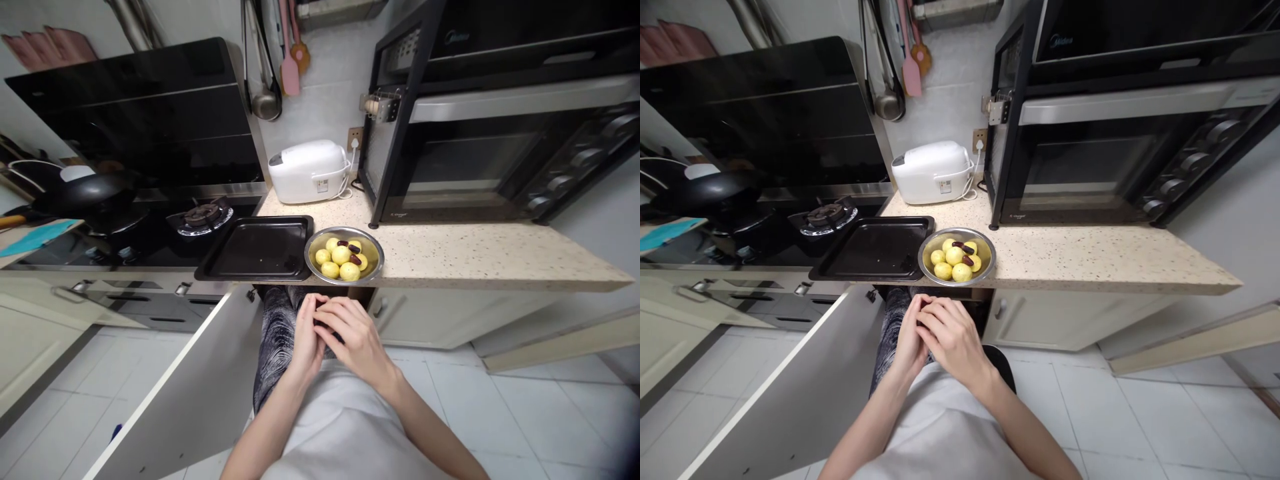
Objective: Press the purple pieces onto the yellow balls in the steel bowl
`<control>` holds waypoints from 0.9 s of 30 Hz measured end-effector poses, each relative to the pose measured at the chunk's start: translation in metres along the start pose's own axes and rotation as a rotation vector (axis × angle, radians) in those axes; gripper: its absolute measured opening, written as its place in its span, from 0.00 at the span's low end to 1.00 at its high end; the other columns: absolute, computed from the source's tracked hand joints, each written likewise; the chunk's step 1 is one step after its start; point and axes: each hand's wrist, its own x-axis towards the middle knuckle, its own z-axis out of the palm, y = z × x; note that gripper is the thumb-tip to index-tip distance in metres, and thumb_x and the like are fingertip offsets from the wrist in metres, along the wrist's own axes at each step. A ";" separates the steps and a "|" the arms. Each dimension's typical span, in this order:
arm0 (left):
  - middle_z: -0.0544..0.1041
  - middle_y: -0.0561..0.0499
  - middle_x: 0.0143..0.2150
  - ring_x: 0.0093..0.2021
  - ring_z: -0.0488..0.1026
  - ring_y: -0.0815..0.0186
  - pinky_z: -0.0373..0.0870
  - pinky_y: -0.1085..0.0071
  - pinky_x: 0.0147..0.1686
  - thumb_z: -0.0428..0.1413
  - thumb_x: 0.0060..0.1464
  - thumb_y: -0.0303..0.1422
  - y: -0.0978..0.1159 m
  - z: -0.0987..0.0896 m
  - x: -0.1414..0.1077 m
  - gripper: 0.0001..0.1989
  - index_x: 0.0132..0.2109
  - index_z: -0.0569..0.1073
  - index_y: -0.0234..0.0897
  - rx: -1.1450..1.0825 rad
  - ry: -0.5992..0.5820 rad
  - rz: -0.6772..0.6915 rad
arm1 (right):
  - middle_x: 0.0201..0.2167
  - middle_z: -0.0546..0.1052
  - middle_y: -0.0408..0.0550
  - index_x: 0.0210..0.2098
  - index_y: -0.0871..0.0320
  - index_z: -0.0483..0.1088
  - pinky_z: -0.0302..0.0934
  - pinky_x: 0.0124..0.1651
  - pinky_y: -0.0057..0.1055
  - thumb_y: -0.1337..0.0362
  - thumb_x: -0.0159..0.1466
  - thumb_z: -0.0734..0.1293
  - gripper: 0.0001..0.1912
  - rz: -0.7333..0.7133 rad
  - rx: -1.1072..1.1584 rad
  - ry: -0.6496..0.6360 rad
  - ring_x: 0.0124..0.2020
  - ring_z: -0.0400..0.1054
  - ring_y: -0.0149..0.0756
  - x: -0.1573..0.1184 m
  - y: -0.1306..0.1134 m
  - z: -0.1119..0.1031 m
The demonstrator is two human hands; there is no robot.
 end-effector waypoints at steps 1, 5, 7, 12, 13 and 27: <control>0.75 0.52 0.39 0.41 0.74 0.69 0.72 0.76 0.43 0.65 0.58 0.45 0.001 0.000 0.000 0.16 0.39 0.74 0.36 -0.003 0.005 0.003 | 0.45 0.82 0.50 0.49 0.57 0.75 0.65 0.52 0.41 0.69 0.71 0.66 0.09 0.006 -0.004 -0.008 0.50 0.72 0.42 0.000 0.000 0.001; 0.75 0.53 0.39 0.41 0.73 0.70 0.71 0.76 0.42 0.63 0.60 0.44 0.002 -0.001 0.001 0.15 0.39 0.74 0.36 -0.008 0.000 0.019 | 0.46 0.82 0.51 0.50 0.57 0.75 0.65 0.50 0.41 0.69 0.71 0.67 0.09 0.030 -0.016 -0.030 0.50 0.72 0.44 -0.002 0.003 0.002; 0.75 0.53 0.39 0.41 0.73 0.70 0.71 0.76 0.42 0.62 0.61 0.44 0.002 -0.002 0.001 0.14 0.39 0.74 0.37 -0.006 0.004 0.025 | 0.46 0.81 0.51 0.50 0.58 0.75 0.65 0.51 0.42 0.69 0.70 0.68 0.09 0.043 -0.005 -0.042 0.51 0.72 0.44 -0.003 0.005 0.001; 0.74 0.53 0.39 0.39 0.72 0.70 0.69 0.78 0.37 0.62 0.61 0.44 0.002 -0.001 0.001 0.14 0.39 0.74 0.37 0.020 0.033 0.040 | 0.48 0.81 0.50 0.51 0.56 0.75 0.66 0.52 0.42 0.68 0.69 0.70 0.11 0.071 -0.002 -0.071 0.52 0.71 0.45 -0.004 0.005 0.001; 0.74 0.53 0.39 0.38 0.72 0.70 0.69 0.78 0.36 0.62 0.61 0.44 0.002 -0.001 0.001 0.14 0.39 0.74 0.37 0.019 0.035 0.041 | 0.48 0.81 0.50 0.51 0.56 0.75 0.66 0.52 0.42 0.68 0.68 0.70 0.11 0.065 -0.014 -0.077 0.52 0.71 0.45 -0.004 0.006 0.001; 0.72 0.54 0.39 0.36 0.70 0.71 0.67 0.79 0.31 0.69 0.53 0.44 0.007 0.002 0.003 0.18 0.38 0.71 0.39 -0.003 0.066 0.094 | 0.45 0.81 0.50 0.51 0.53 0.73 0.69 0.52 0.43 0.66 0.67 0.71 0.13 0.093 0.066 0.110 0.48 0.74 0.44 0.003 0.012 -0.011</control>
